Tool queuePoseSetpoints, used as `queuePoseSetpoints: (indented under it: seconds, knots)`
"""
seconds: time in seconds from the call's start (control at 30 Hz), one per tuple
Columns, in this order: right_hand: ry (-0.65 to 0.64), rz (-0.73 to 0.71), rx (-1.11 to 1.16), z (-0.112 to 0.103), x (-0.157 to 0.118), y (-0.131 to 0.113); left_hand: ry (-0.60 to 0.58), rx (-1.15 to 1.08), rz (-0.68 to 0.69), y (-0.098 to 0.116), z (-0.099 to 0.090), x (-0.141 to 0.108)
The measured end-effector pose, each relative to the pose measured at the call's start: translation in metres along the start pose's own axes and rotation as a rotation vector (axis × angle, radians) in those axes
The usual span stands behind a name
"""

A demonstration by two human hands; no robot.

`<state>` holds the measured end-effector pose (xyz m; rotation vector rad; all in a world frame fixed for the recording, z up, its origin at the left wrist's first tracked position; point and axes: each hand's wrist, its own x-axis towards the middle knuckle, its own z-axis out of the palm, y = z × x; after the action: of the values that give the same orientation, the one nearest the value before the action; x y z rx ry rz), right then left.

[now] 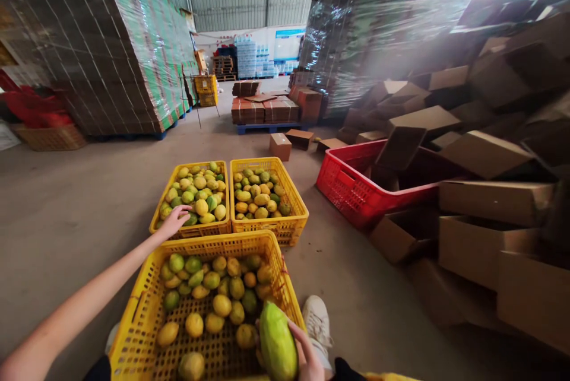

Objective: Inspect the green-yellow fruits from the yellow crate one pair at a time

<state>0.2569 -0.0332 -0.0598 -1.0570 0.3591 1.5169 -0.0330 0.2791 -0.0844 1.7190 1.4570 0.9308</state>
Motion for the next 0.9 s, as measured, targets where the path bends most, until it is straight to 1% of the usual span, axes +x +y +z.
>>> queuePoseSetpoints:
  seconds: [0.1,0.2,0.27,0.33,0.4,0.47,0.57,0.67,0.73,0.77,0.8,0.9]
  knots:
    - [-0.040,-0.031,0.053,0.014,-0.012,0.003,-0.097,0.011,-0.028,0.017,0.004,-0.010]
    - [-0.065,-0.051,0.086,0.021,-0.019,0.004,-0.221,0.008,-0.067,0.027,0.012,-0.034]
    - [-0.050,-0.069,0.107,0.023,-0.021,0.004,-0.299,0.009,-0.105,0.029,0.018,-0.058]
    - [-0.029,-0.085,0.132,0.027,-0.023,0.003,-0.352,0.018,-0.160,0.026,0.023,-0.084]
    - [-0.024,-0.083,0.155,0.033,-0.025,0.001,-0.366,0.040,-0.228,0.022,0.026,-0.108]
    - [-0.043,-0.076,0.168,0.040,-0.028,-0.001,-0.352,0.063,-0.291,0.020,0.023,-0.128]
    - [-0.109,-0.088,0.160,0.050,-0.028,-0.002,-0.328,0.079,-0.350,0.024,0.008,-0.152]
    - [-0.143,-0.122,0.110,0.056,-0.022,0.004,-0.331,0.067,-0.364,0.039,-0.016,-0.175]
    - [-0.117,-0.160,0.073,0.056,-0.013,0.014,-0.325,0.031,-0.355,0.048,-0.032,-0.194]
    - [-0.081,-0.166,0.056,0.055,-0.008,0.020,-0.320,0.003,-0.357,0.052,-0.039,-0.205]
    - [-0.047,-0.150,0.030,0.053,-0.003,0.026,-0.318,-0.031,-0.363,0.055,-0.046,-0.216]
    - [0.029,-0.026,-0.074,0.053,0.011,0.037,-0.327,-0.121,-0.394,0.057,-0.061,-0.249]
